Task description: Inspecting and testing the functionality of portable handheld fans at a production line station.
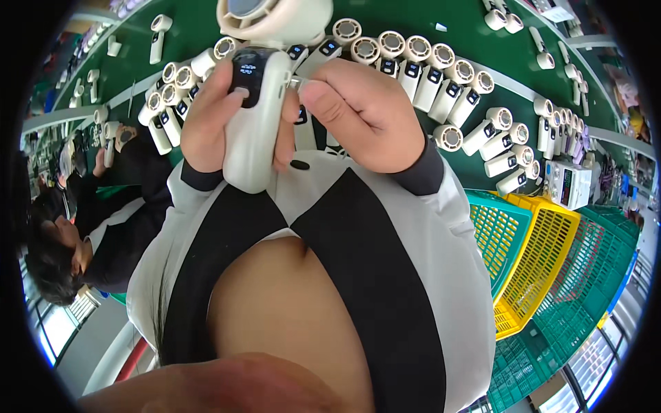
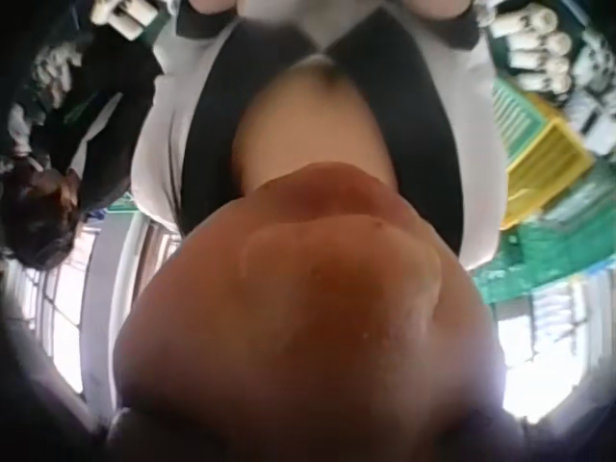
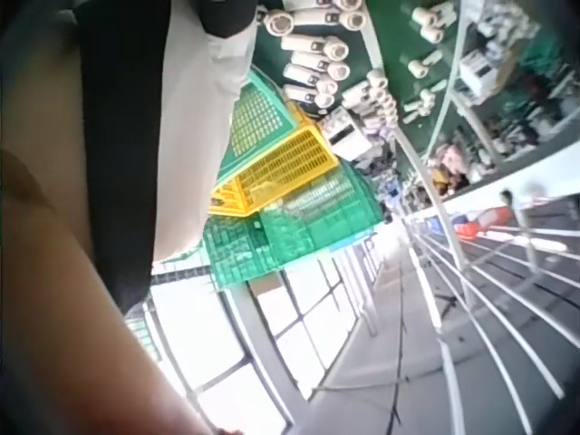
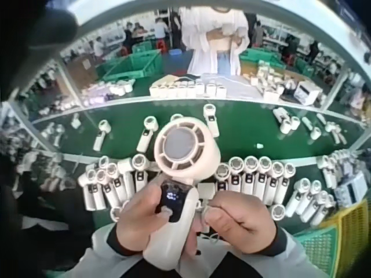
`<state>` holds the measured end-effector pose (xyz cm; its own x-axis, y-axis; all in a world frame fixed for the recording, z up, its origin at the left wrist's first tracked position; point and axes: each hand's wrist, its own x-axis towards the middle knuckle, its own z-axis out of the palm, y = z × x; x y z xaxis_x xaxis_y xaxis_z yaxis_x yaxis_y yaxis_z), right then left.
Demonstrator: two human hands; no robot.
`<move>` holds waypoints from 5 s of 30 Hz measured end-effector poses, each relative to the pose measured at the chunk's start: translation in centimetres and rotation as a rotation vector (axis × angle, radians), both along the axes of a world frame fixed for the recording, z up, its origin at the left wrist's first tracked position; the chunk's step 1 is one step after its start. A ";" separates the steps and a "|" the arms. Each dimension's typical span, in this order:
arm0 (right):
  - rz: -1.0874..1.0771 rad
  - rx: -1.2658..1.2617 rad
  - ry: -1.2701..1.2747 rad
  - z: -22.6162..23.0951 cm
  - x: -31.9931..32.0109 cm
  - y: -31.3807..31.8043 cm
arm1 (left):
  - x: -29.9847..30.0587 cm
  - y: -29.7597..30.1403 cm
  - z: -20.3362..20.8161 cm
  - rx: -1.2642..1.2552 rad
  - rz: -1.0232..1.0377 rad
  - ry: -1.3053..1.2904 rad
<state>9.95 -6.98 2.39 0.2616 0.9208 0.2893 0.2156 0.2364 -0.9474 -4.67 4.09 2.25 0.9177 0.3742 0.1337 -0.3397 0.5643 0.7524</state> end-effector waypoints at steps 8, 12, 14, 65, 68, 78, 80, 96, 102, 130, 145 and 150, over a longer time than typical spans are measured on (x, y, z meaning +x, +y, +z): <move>0.313 -0.077 -0.015 0.1 1.5 -0.6 | 0.9 -0.1 0.6 0.247 -0.092 0.069; 0.333 -0.106 -0.082 -0.1 2.2 -0.9 | 0.7 -0.5 0.3 0.309 -0.007 0.104; 0.265 -0.087 -0.081 -0.4 2.0 -0.9 | 0.8 -0.6 0.2 0.299 -0.047 0.095; -0.359 0.047 -0.491 -2.0 2.3 -1.5 | 7.6 7.8 0.1 0.103 0.363 0.036; -0.674 -0.455 -0.221 -2.9 4.7 -5.2 | 15.9 11.4 -6.8 -0.242 0.147 0.339; -1.091 -1.124 -0.465 -11.2 4.5 -15.3 | 33.5 12.5 -18.6 -0.332 0.465 0.750; -1.062 -1.243 -0.347 -13.4 4.8 -15.2 | 33.2 12.4 -16.9 -0.314 0.425 0.730; -0.911 -0.819 0.896 -16.8 6.6 -12.5 | 9.4 -5.3 -13.2 0.658 -0.302 0.554; -0.669 -0.137 0.374 -11.3 4.4 -9.8 | 10.8 -9.1 -10.9 1.201 0.072 0.126; -0.448 0.227 0.153 -0.4 6.0 -0.8 | 6.4 -1.3 -4.1 0.198 -0.290 0.198; -0.460 -0.081 -0.463 -1.4 4.4 -2.0 | 1.6 1.0 8.5 0.522 0.519 -0.722; -0.476 -0.104 -0.425 -0.7 3.8 -1.1 | 0.1 1.1 8.3 0.561 0.472 -0.776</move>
<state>13.76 -8.06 1.65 0.5301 0.7612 0.3736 0.6361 -0.0656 -0.7689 -4.53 5.23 10.50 0.2863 0.3731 0.8825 -0.9311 -0.1090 0.3482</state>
